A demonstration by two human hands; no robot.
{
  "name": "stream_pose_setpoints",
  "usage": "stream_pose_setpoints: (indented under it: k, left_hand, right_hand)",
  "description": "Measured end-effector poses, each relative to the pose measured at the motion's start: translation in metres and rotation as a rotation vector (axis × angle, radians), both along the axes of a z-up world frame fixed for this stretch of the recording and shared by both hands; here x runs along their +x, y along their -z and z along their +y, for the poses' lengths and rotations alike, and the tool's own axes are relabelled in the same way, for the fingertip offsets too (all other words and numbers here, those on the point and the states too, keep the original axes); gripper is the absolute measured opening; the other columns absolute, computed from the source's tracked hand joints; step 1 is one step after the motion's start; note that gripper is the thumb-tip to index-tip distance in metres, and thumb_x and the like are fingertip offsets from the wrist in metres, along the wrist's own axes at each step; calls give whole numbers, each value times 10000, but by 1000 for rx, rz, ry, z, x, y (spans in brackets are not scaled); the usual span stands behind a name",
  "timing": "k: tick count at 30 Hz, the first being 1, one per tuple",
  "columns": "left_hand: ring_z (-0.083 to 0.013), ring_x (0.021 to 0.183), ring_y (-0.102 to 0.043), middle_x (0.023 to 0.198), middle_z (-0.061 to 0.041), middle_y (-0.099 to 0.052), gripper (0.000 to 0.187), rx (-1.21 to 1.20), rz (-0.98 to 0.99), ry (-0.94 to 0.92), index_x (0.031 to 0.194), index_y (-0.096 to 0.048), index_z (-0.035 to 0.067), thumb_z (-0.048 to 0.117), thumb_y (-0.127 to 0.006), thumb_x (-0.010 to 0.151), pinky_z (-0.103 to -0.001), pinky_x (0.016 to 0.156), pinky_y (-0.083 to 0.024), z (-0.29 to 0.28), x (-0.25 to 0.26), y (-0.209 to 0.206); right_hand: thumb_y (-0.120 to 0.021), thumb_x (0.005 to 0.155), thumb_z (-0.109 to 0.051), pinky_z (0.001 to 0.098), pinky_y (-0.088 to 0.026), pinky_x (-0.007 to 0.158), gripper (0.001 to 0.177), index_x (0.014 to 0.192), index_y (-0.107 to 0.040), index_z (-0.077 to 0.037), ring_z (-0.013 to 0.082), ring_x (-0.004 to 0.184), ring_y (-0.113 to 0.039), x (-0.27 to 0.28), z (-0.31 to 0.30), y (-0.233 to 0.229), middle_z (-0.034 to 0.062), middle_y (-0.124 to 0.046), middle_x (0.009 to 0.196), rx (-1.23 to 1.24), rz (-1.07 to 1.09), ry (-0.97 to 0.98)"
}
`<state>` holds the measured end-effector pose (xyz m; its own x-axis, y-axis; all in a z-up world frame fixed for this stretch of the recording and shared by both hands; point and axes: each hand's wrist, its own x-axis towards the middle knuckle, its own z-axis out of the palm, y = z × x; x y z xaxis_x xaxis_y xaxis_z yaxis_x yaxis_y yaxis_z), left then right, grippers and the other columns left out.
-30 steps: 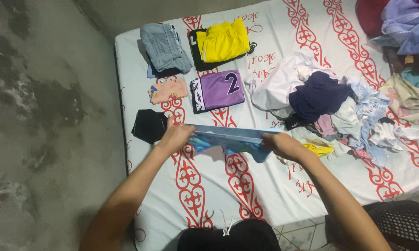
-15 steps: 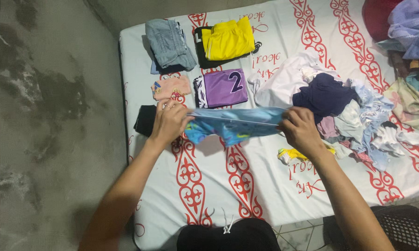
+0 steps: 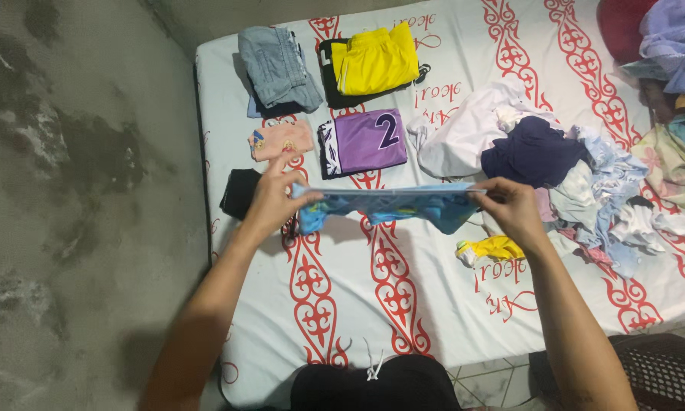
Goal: The person folds multiple garments one by one on a bed, including black shorts, yellow shorts, a purple jersey, and light blue shorts. Each item is smoothed, folded into a compact rectangle, and placed in a neat stack.
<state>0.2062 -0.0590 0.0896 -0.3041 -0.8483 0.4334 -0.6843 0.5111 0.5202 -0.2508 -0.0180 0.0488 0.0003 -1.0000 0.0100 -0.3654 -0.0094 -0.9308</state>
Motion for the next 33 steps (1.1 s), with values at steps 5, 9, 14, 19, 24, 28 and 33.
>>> stream_pose_setpoints:
  k: [5, 9, 14, 19, 24, 28, 33]
  left_hand:
    - [-75, 704, -631, 824, -38, -703, 353, 729, 573, -75, 945, -687, 27, 374, -751, 937, -250, 614, -514, -19, -14, 43]
    - [-86, 721, -640, 858, -30, -707, 358, 873, 731, -58, 1062, -674, 21, 354, -720, 937, -249, 635, -522, -14, -65, 72]
    - [-143, 895, -681, 970, -87, -717, 457, 723, 524, 191, 1197, -574, 22, 368, -721, 937, -317, 749, -540, 11, -120, 53]
    - [-139, 963, -682, 1021, -89, -726, 434, 680, 459, 258, 1181, -578, 24, 311, -758, 909, -327, 818, -550, 8, -117, 26]
    - [-107, 941, -652, 1001, -111, -745, 325, 685, 506, 397, 1163, -674, 14, 190, -771, 908, -308, 842, -545, -14, -110, 29]
    - [-208, 852, -679, 947, -143, -721, 278, 569, 286, 344, 1087, -677, -1, 159, -803, 898, -340, 810, -537, -44, -86, 41]
    - [-276, 981, -656, 990, -79, -738, 259, 309, 81, 224, 977, -736, 49, 154, -855, 773, -389, 885, -510, -77, -54, 72]
  right_hand:
    - [-719, 934, -97, 289, -568, 689, 139, 1027, -700, 6, 137, 749, -688, 0, -22, 19, 97, -731, 893, 220, -203, 124]
    - [-726, 914, -103, 340, -621, 665, 141, 999, -693, 4, 151, 730, -679, 52, -18, 29, 73, -690, 878, 277, -361, 205]
    - [-662, 938, -70, 312, -594, 838, 284, 1204, -651, 31, 180, 934, -713, 134, 5, 2, 93, -733, 1032, 221, -399, -163]
    - [-663, 915, -108, 340, -571, 953, 516, 1411, -536, -41, 176, 1118, -674, 133, 4, -59, 89, -698, 1273, 242, -420, -334]
    - [-831, 696, -336, 483, -459, 1003, 861, 1440, -498, -60, 388, 1246, -585, 117, -21, -65, 240, -626, 1355, -680, 487, -373]
    - [-820, 832, -285, 506, -376, 1023, 475, 1259, -671, -139, 268, 1070, -710, 116, -58, -22, 91, -761, 1092, 110, 651, -597]
    - [-723, 772, -101, 445, -546, 795, 217, 984, -769, -107, 347, 929, -663, 107, -74, 29, 134, -703, 930, -303, 726, -313]
